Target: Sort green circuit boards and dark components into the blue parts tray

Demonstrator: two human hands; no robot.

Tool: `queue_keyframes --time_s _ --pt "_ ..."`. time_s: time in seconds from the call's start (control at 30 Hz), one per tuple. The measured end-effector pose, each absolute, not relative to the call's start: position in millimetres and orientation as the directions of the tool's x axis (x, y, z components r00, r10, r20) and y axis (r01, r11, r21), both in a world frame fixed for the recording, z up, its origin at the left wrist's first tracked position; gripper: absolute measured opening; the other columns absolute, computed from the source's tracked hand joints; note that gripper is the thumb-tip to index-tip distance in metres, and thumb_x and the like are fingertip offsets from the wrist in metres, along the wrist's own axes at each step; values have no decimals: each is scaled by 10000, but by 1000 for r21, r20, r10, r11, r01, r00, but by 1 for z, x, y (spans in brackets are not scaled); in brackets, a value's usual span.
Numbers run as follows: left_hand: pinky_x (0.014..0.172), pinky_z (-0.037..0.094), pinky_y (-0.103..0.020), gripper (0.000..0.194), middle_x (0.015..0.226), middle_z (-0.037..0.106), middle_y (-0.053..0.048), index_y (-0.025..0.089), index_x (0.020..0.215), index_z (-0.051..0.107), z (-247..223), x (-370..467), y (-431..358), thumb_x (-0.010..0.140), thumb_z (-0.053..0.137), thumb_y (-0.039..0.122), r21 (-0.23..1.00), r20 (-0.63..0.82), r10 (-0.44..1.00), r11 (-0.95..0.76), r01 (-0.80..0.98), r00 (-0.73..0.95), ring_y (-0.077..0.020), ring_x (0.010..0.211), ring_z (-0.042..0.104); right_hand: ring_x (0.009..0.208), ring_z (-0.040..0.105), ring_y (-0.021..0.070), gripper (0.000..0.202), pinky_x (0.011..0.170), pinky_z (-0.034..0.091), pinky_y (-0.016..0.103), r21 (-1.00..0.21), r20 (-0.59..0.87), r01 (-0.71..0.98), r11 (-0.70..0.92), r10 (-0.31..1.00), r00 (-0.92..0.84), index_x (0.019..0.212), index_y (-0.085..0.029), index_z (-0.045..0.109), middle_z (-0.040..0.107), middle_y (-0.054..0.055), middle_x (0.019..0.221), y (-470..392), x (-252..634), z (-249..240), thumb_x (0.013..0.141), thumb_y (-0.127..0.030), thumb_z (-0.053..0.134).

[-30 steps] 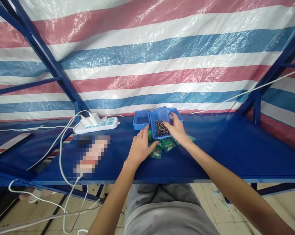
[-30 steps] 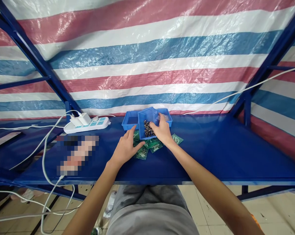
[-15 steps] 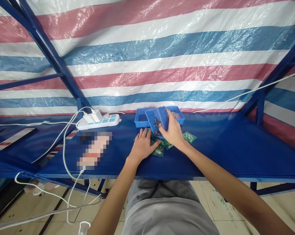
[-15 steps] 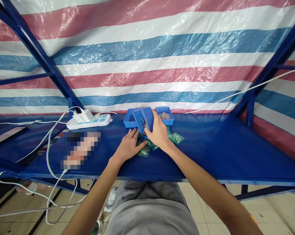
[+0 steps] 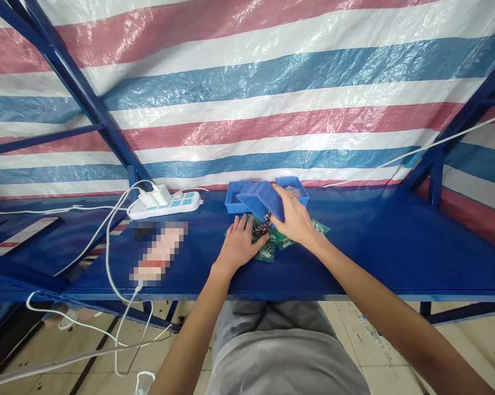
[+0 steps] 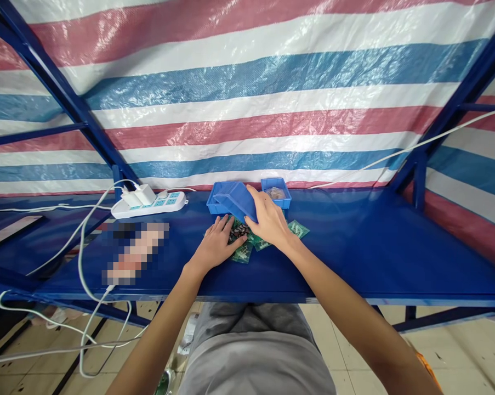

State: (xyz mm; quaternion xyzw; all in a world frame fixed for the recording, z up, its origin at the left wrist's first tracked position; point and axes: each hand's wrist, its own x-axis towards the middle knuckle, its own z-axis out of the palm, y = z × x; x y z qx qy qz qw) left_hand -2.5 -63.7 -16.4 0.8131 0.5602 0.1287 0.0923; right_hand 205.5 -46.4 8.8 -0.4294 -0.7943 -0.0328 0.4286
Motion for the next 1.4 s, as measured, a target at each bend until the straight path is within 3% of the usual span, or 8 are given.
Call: queue_keyframes --time_s 0.43,0.6,0.77,0.87,1.0,1.1,1.27,1.4 --pt "1193 308 -533 789 1632 317 -159 191 1559 371 -12 -5 -63 968 360 713 304 229 901 -427 852 370 -386 1532 229 1268 537 365 706 1024 490 546 -289 731 732 617 636 -248 1480 -227 387 573 143 1378 -42 235 18 808 -246 601" --pt "1042 480 -443 614 1419 548 -159 212 1524 363 11 10 -57 1003 475 518 248 458 788 -557 792 411 -325 1327 533 1071 614 298 646 935 520 456 -563 753 655 504 640 155 1445 -217 362 628 119 1182 -38 234 18 837 -303 561" --pt "889 546 -375 683 1330 558 -118 263 1572 198 25 32 -45 997 521 441 213 518 714 -641 737 471 -264 1095 649 949 627 250 450 863 519 399 -787 586 501 360 689 426 1339 -226 415 632 79 1060 -26 233 17 911 -359 454" --pt "884 536 -356 585 1292 551 -93 315 1529 331 27 40 -40 994 545 419 95 491 675 -669 737 550 -245 1043 650 999 632 241 406 876 517 375 -853 504 404 331 724 471 1293 -228 423 638 83 1125 -19 233 14 930 -411 446" --pt "792 522 -314 266 1154 560 -81 271 1202 643 31 41 -26 1030 468 373 30 459 698 -631 776 550 -221 970 638 1028 642 237 384 881 518 354 -866 465 370 336 812 352 1184 -242 522 675 69 1137 -18 234 16 978 -535 383" --pt "759 500 -299 282 1107 591 -72 251 1113 677 37 34 -5 1031 465 417 116 506 742 -564 818 440 -216 957 628 1003 662 243 400 892 522 367 -841 486 414 349 823 294 1100 -245 606 710 63 1088 -16 244 21 983 -551 378" --pt "718 455 -306 285 1068 615 -78 251 1042 725 29 25 34 1001 522 448 157 508 773 -517 841 381 -240 951 616 1092 650 274 295 1013 475 437 -735 549 614 288 784 290 1035 -188 704 739 99 1107 -1 273 13 900 -362 506" --pt "783 455 -336 325 1046 580 -100 240 1101 739 8 22 50 992 532 465 186 521 788 -479 858 328 -263 987 581 1119 648 288 280 1044 453 444 -701 444 700 134 850 283 1001 -181 757 756 100 1099 10 288 -1 863 -280 535"
